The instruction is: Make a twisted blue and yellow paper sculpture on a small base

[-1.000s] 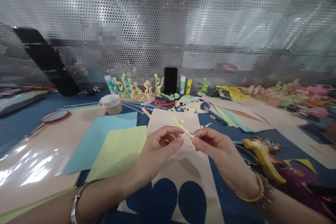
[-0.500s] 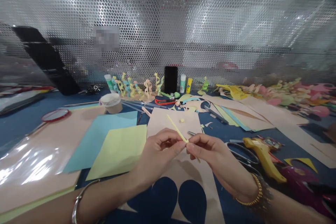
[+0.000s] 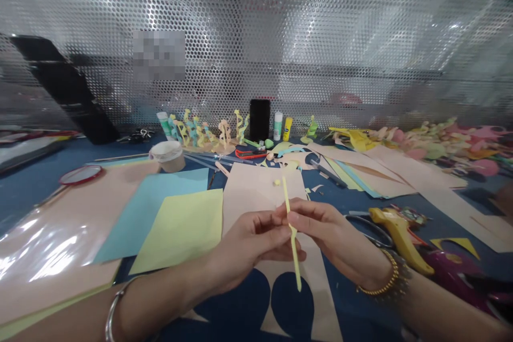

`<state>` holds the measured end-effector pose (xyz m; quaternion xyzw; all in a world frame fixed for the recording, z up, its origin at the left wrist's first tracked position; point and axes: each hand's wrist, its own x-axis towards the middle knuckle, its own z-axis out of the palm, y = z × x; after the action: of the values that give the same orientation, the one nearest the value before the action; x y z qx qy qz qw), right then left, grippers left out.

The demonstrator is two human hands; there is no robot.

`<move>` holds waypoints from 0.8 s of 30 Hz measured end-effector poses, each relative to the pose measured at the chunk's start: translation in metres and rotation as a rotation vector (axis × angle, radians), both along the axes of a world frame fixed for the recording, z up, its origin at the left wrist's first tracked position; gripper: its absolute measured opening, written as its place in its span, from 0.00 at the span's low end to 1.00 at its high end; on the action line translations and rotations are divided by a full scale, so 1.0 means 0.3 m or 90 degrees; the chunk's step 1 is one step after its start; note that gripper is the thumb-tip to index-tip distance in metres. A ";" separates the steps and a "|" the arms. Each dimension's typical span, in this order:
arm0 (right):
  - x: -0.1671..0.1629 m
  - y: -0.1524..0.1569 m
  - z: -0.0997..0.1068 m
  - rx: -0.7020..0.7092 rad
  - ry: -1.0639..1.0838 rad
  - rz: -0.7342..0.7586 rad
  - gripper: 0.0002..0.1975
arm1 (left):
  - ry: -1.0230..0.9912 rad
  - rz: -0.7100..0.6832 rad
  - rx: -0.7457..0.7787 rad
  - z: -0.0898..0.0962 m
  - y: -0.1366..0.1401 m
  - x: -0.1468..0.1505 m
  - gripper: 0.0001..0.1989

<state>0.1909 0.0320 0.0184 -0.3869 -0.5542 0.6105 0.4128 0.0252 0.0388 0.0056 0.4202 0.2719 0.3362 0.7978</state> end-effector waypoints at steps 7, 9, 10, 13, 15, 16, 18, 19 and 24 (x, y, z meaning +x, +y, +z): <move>0.002 0.009 -0.008 0.029 -0.054 -0.086 0.11 | 0.045 0.067 -0.031 0.002 -0.002 0.005 0.07; 0.003 0.012 -0.011 0.040 -0.079 -0.115 0.11 | 0.051 0.069 -0.025 0.005 -0.003 0.005 0.07; 0.004 0.013 -0.011 0.046 -0.093 -0.128 0.11 | 0.058 0.075 -0.022 0.006 -0.005 0.005 0.07; 0.003 0.011 -0.009 0.067 -0.133 -0.151 0.11 | 0.092 0.100 -0.010 0.004 -0.010 0.005 0.07; 0.000 0.008 -0.009 0.088 -0.152 -0.156 0.11 | 0.114 0.126 -0.013 0.001 -0.011 0.005 0.06; 0.000 0.006 -0.010 0.099 -0.158 -0.157 0.11 | 0.124 0.141 -0.016 -0.001 -0.011 0.005 0.06; 0.001 0.005 -0.017 0.105 -0.163 -0.148 0.11 | 0.139 0.164 -0.014 -0.004 -0.007 0.005 0.06; 0.003 0.007 -0.021 0.098 -0.164 -0.144 0.10 | 0.146 0.170 -0.007 -0.004 -0.004 0.005 0.06; 0.029 0.017 -0.017 0.254 -0.233 -0.336 0.19 | 0.247 0.208 0.058 -0.006 0.024 0.001 0.06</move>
<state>0.1996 0.0372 0.0132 -0.5311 -0.6082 0.2843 0.5169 0.0256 0.0462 0.0039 0.4630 0.4688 0.3854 0.6461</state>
